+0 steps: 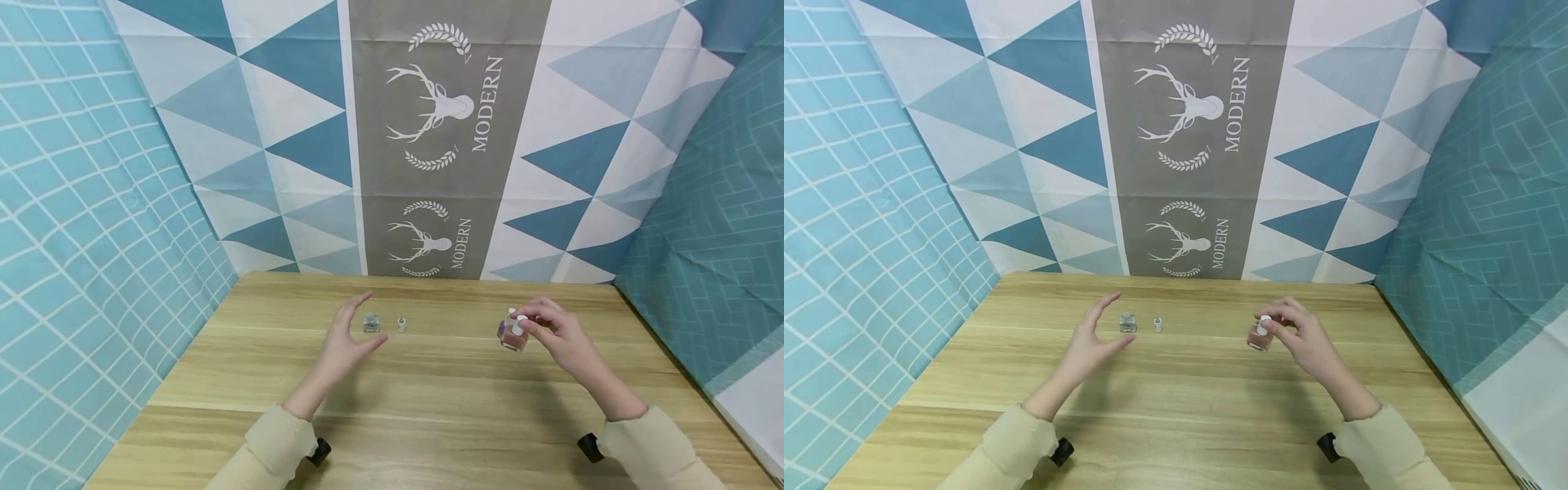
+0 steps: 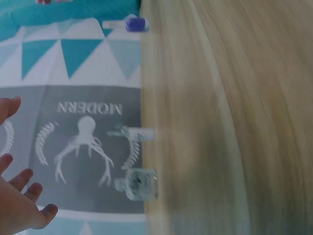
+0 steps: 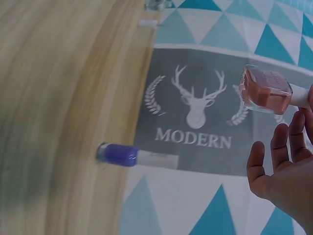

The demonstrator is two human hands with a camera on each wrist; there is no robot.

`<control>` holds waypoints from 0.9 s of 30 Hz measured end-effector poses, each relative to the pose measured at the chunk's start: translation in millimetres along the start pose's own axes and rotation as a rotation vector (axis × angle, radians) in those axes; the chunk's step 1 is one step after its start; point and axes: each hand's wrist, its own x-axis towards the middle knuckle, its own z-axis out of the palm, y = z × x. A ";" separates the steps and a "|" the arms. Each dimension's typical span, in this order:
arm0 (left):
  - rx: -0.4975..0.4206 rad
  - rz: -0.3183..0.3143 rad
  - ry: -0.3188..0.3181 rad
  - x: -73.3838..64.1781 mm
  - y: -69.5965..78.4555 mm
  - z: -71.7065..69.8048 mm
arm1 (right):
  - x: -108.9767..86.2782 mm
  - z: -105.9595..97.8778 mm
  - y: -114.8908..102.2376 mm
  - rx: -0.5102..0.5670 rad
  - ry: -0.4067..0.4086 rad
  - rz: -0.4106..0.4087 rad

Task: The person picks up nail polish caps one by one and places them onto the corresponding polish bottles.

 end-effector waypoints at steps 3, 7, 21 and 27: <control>-0.002 -0.043 -0.024 3.9 -9.5 -0.5 | -1.9 1.0 9.1 0.014 -0.007 0.016; -0.027 -0.089 -0.067 9.5 -19.5 -0.9 | -4.5 2.0 22.5 0.023 -0.024 0.056; -0.117 -0.237 -0.163 29.5 -55.0 3.4 | -14.3 14.4 62.5 0.019 -0.075 0.167; -0.188 -0.338 -0.170 35.0 -65.3 8.8 | -16.6 17.5 74.6 0.018 -0.081 0.197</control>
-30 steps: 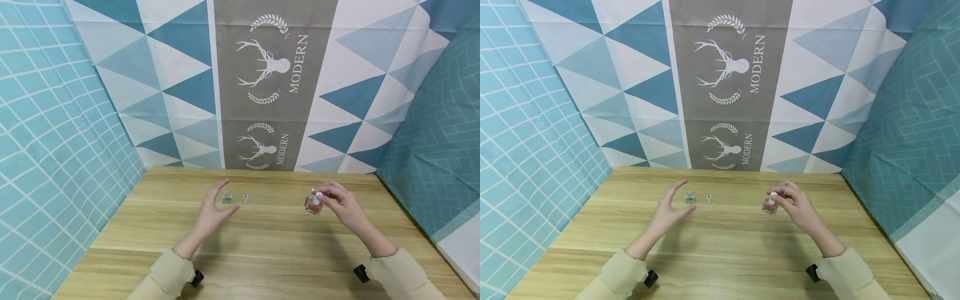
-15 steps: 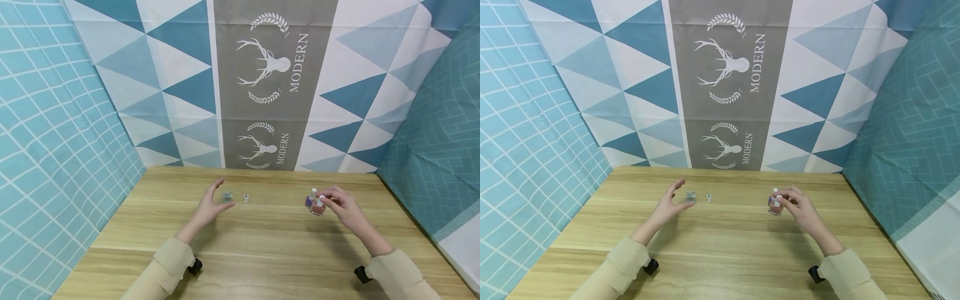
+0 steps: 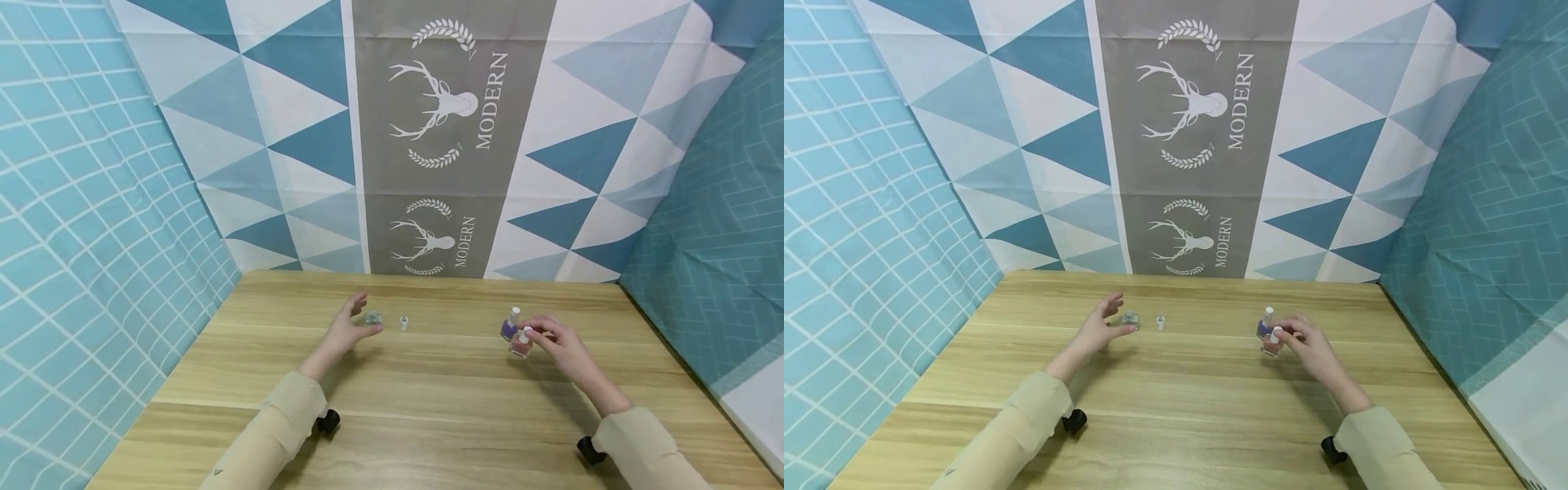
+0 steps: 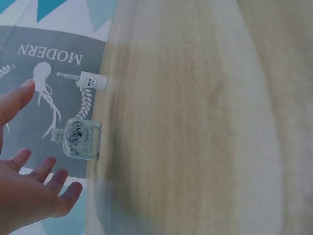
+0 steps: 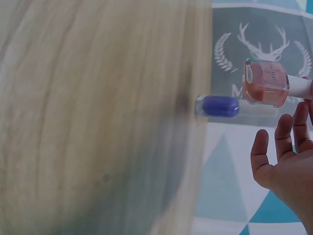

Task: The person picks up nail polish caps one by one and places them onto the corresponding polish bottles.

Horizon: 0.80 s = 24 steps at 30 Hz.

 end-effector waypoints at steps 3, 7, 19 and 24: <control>-0.017 -0.016 -0.005 4.8 -3.1 1.4 | 0.0 -0.1 5.3 -0.008 0.004 0.011; -0.041 -0.049 -0.019 10.0 -8.2 2.0 | 0.1 1.0 12.4 -0.023 0.011 0.018; -0.105 -0.147 -0.022 17.6 -19.9 0.9 | -0.4 6.9 19.0 -0.030 -0.007 0.031; -0.114 -0.185 0.001 19.6 -21.3 1.5 | -2.0 8.1 14.4 -0.036 -0.021 0.032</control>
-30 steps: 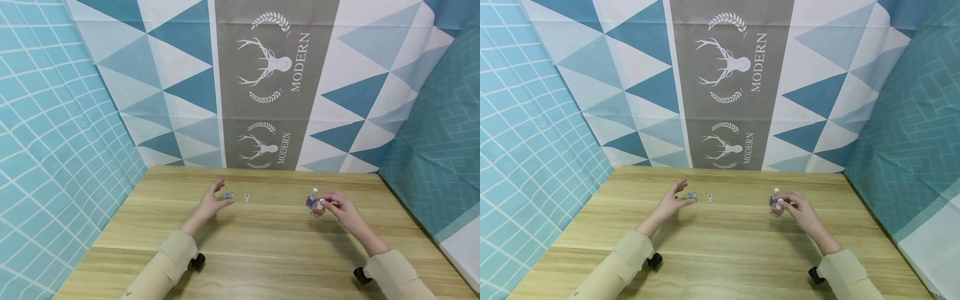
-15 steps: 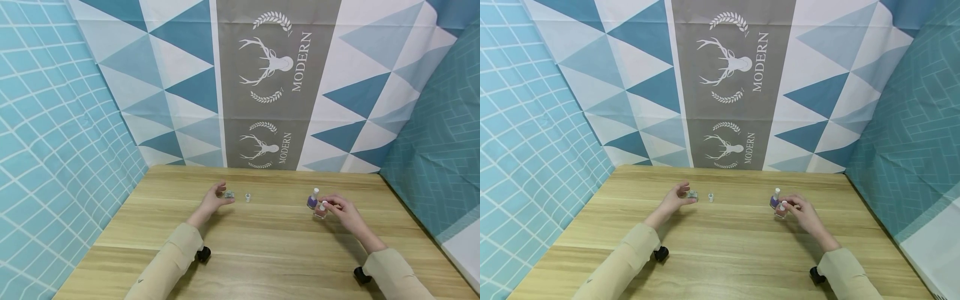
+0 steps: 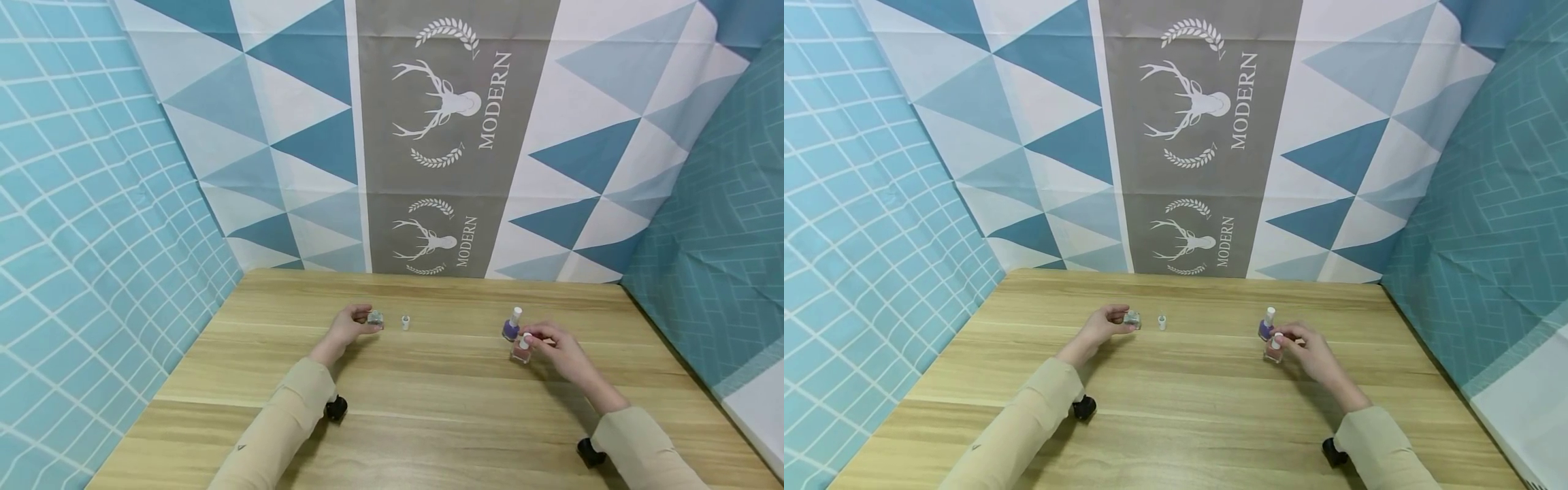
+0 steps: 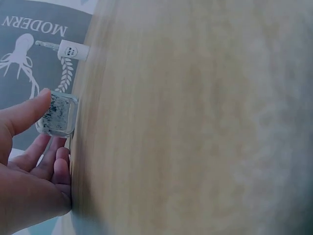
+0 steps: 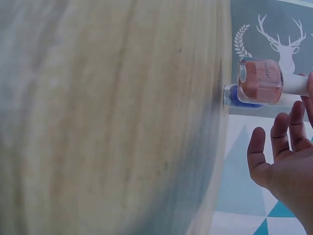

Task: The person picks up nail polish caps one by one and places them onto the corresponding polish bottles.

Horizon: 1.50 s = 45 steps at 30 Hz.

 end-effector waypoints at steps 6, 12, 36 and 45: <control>0.039 0.010 0.042 4.0 0.5 2.9 | -0.6 -0.6 -2.0 0.000 -0.011 0.003; 0.050 0.009 0.072 5.4 1.2 3.7 | 2.0 -0.6 7.7 -0.002 -0.048 0.018; 0.103 0.027 0.114 -0.3 1.3 7.9 | 3.6 -11.6 -10.8 -0.042 -0.113 0.124; 0.099 0.063 0.125 -2.3 -1.4 6.4 | 15.5 -10.5 -47.9 -0.023 -0.103 0.108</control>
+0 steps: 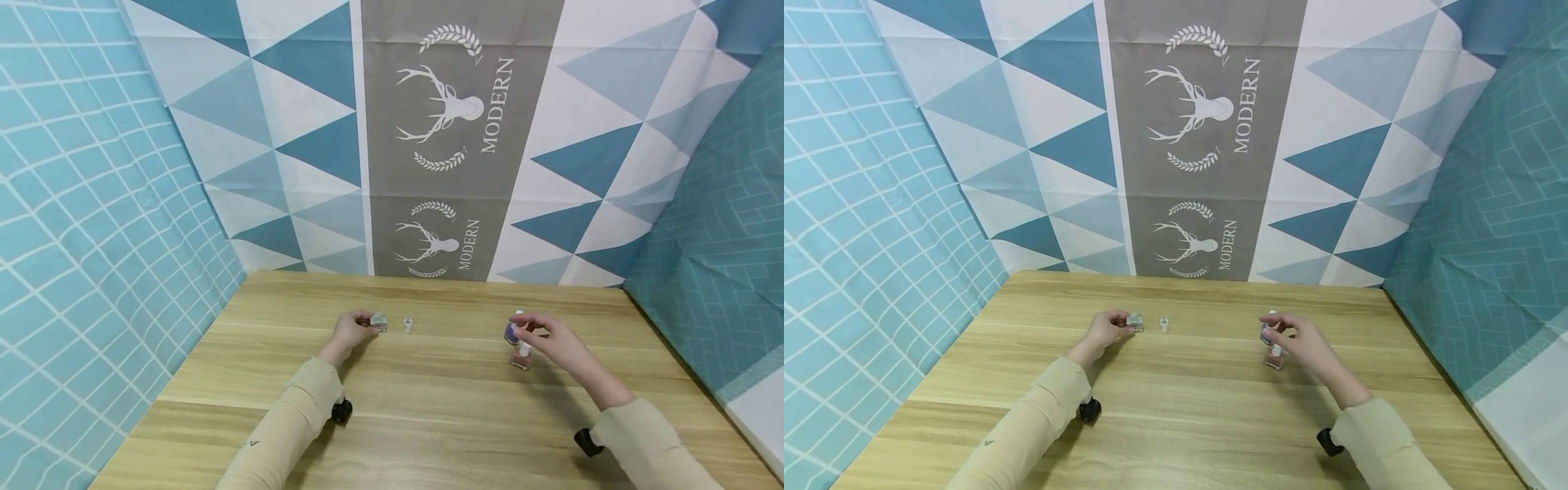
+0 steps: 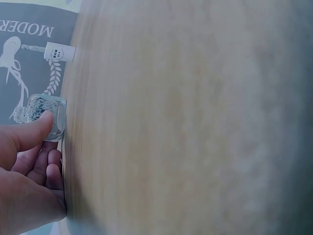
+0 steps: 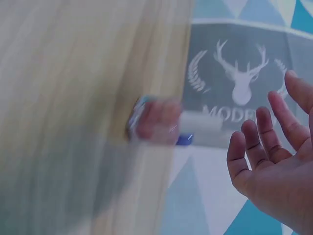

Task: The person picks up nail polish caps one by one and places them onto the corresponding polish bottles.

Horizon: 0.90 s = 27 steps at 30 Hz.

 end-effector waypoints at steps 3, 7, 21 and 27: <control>0.018 0.023 0.002 -0.4 -0.9 0.2 | 5.2 5.3 -9.4 0.005 0.009 -0.045; 0.017 0.000 0.000 0.8 -1.9 1.2 | 11.4 14.5 -22.4 0.061 0.002 -0.081; 0.023 -0.010 0.009 0.4 -0.8 4.2 | 36.0 48.5 -53.8 0.255 0.023 -0.043; 0.033 -0.020 0.006 0.4 -0.9 3.6 | 48.9 66.4 -57.2 0.364 0.002 -0.028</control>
